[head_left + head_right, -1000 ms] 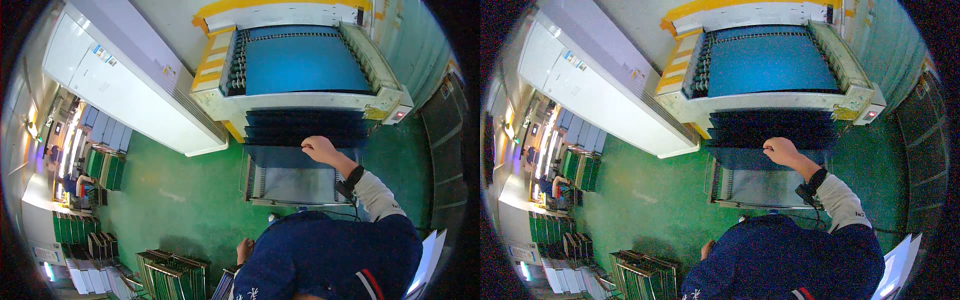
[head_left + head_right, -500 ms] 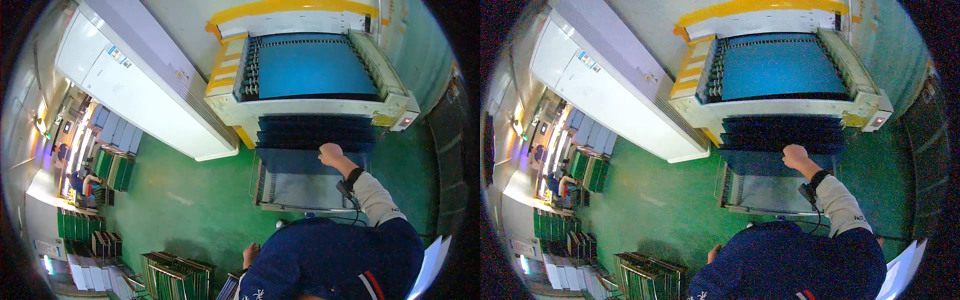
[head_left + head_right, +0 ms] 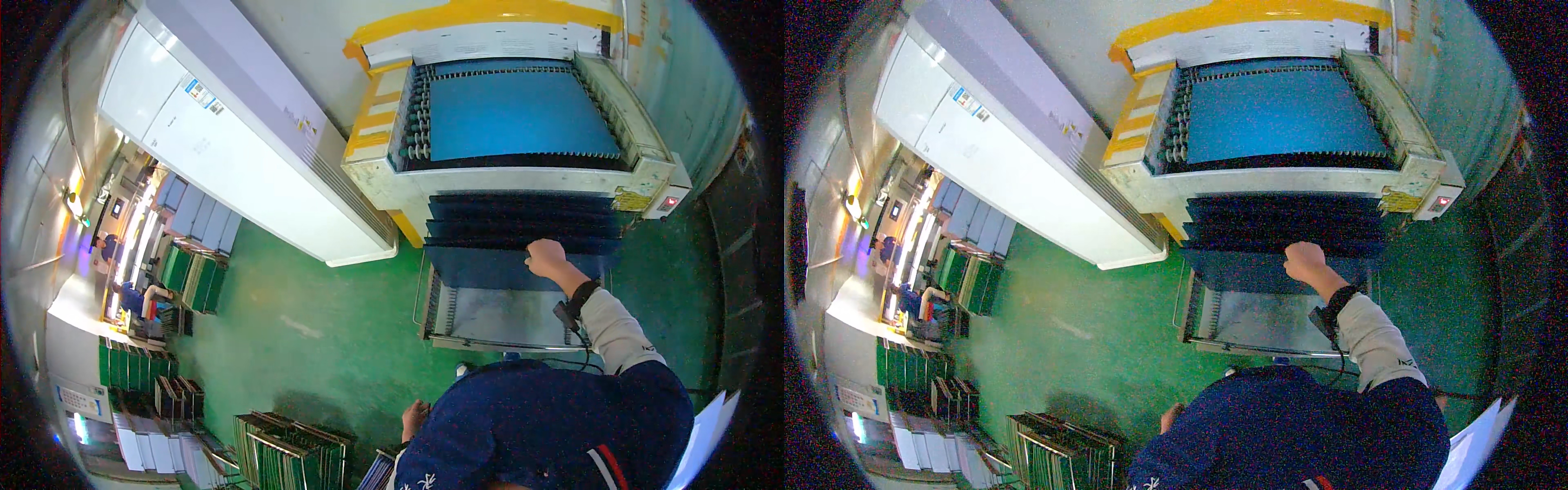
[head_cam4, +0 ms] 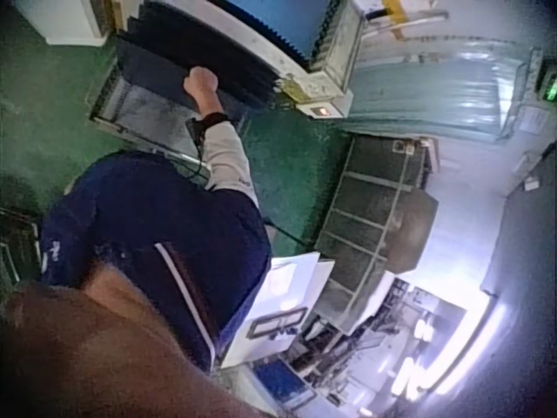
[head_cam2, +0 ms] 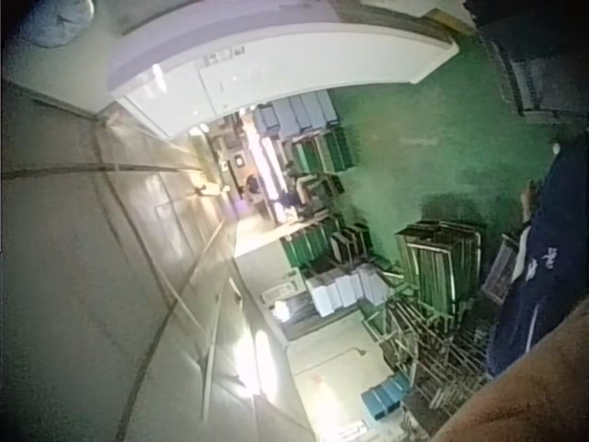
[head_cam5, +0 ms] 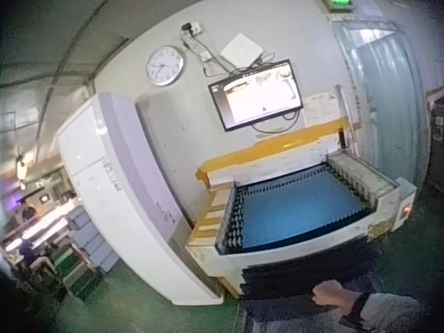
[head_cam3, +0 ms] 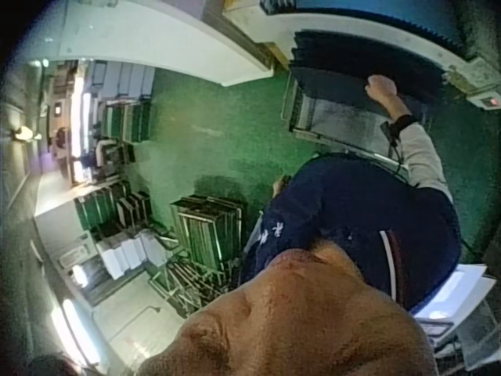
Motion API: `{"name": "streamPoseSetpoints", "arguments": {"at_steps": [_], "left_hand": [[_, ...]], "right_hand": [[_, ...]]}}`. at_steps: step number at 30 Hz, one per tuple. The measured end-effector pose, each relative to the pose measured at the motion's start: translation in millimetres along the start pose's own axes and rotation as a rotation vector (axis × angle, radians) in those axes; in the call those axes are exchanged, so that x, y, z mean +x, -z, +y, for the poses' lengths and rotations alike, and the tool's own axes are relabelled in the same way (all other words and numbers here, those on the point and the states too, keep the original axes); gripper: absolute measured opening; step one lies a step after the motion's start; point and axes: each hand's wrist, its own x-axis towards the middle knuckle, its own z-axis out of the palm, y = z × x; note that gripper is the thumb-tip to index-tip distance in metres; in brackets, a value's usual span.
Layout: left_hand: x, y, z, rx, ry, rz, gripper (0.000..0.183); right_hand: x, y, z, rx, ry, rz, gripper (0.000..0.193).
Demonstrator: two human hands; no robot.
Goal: Loading blue rectangular panels from a rack into a processing machine.
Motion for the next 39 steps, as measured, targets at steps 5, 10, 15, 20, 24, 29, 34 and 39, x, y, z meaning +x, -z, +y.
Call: {"name": "streamPoseSetpoints", "arguments": {"at_steps": [5, 10, 15, 20, 24, 29, 34, 39], "left_hand": [[3, -11, -12, -0.695, 0.362, 0.074, 0.029], [3, -8, -4, -0.624, 0.416, 0.054, 0.032], [0, -4, -1, -0.418, 0.387, -0.009, 0.035], [-2, -5, 7, -0.444, 0.422, 0.016, 0.036], [-5, -8, 2, -0.498, 0.387, 0.035, 0.033], [-3, -9, 4, -0.584, 0.405, 0.064, 0.030], [-4, -5, 11, -0.647, 0.439, 0.050, 0.029], [-1, -6, 13, -0.836, 0.661, 0.141, 0.029]], "right_hand": [[-1, -2, 1, 0.004, 0.009, 0.003, 0.023], [-4, 4, -2, 0.006, 0.005, 0.003, 0.023], [-5, 3, -2, -0.003, 0.014, 0.014, 0.024], [-5, 4, -3, -0.020, -0.012, 0.016, 0.022], [-5, 5, -3, -0.032, -0.005, 0.011, 0.023], [-6, 7, -5, -0.031, -0.013, -0.011, 0.024], [-9, 7, -6, -0.028, -0.005, -0.001, 0.024], [-11, 8, -7, -0.022, -0.005, 0.004, 0.023]]}}
